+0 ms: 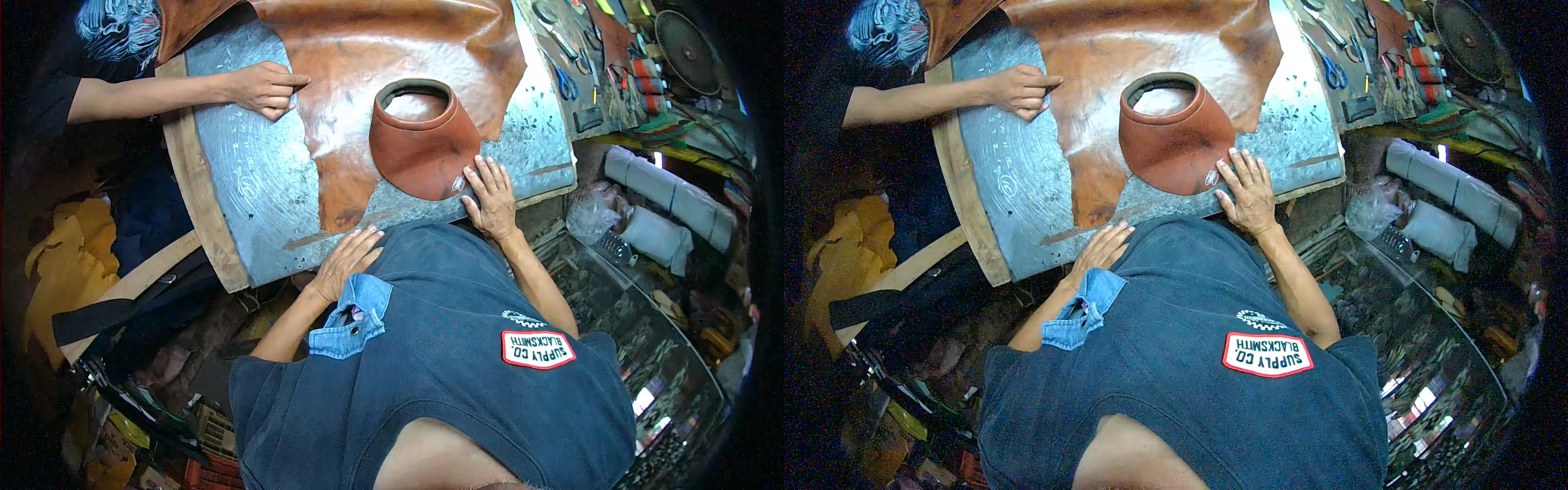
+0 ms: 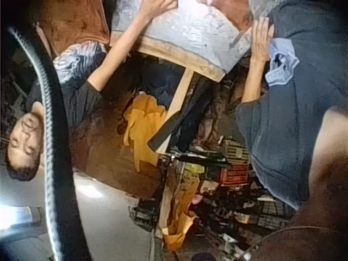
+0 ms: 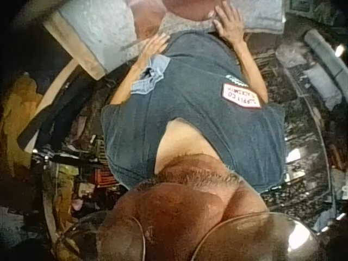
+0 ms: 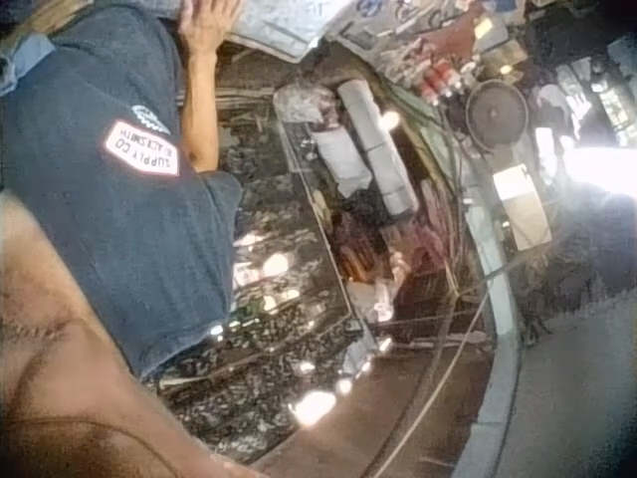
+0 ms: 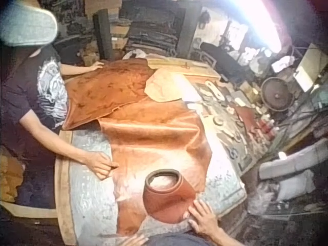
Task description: Cutting and marking leather pieces for shoe manufacturing using a pattern.
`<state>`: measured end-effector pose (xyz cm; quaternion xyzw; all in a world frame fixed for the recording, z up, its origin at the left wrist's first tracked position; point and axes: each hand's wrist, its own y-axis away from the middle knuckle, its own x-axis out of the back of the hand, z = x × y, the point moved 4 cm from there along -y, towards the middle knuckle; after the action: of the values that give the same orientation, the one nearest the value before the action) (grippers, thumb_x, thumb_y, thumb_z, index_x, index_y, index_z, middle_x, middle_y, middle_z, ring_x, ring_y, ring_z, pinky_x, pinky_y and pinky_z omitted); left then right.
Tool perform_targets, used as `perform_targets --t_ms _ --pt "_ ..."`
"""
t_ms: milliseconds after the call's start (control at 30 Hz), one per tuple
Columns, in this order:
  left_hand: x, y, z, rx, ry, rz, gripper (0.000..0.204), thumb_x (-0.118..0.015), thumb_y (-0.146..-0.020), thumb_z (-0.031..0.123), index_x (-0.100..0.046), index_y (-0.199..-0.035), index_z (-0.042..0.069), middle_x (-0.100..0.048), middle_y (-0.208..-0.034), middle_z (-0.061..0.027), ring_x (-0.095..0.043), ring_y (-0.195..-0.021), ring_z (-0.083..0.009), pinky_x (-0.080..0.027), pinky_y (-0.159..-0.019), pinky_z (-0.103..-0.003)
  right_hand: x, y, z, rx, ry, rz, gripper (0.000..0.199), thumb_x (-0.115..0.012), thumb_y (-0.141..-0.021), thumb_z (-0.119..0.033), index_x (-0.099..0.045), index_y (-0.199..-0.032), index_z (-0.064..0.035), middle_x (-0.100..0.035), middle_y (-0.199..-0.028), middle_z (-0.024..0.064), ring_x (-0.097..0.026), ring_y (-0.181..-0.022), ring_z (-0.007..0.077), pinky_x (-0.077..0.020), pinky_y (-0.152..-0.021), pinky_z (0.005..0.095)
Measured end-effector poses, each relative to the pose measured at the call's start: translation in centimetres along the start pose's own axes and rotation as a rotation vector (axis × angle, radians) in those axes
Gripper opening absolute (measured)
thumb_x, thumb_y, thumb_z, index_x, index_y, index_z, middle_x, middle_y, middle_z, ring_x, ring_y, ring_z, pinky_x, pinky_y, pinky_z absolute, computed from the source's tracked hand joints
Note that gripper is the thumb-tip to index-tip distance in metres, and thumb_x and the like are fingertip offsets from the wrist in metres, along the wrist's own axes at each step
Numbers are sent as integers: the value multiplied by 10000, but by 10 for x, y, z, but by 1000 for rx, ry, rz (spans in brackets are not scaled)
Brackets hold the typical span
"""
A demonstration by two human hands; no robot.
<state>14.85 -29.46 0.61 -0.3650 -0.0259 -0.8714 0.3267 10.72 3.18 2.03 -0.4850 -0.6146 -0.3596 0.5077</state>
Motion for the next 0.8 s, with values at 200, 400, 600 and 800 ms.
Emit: perform_targets --t_ms 200,400,600,800 --pt "0 1 -1 0 8 19 426 -476 -892 269 -529 -1216 -3 -452 -1423 -205 -414 -1348 -351 -320 -1115 -491 1 0 -2 1 -6 -3 557 -629 -856 -278 -492 -1374 -126 -380 -1498 150 -348 -1379 359 -244 -1132 511" --pt "1 3 -2 23 24 55 437 -471 -896 292 -541 -1196 -18 -456 -1415 -215 -424 -1339 -359 -330 -1109 -496 0 -2 -3 3 -7 -10 557 -628 -867 -298 -489 -1385 -150 -372 -1504 143 -345 -1378 361 -248 -1126 522" --pt "-25 -14 -8 107 44 -236 423 -479 -899 279 -559 -1186 -20 -487 -1379 -220 -449 -1315 -370 -346 -1101 -483 -2 3 -1 16 -2 -4 543 -609 -881 -287 -485 -1388 -137 -367 -1508 146 -339 -1380 364 -237 -1128 520" --pt "1 2 -11 145 349 10 564 -467 -960 343 -406 -1380 -28 -394 -1461 -220 -354 -1379 -373 -283 -1141 -466 33 -33 -28 45 -157 11 534 -667 -838 -229 -519 -1325 -67 -409 -1453 235 -382 -1334 423 -266 -1096 566"
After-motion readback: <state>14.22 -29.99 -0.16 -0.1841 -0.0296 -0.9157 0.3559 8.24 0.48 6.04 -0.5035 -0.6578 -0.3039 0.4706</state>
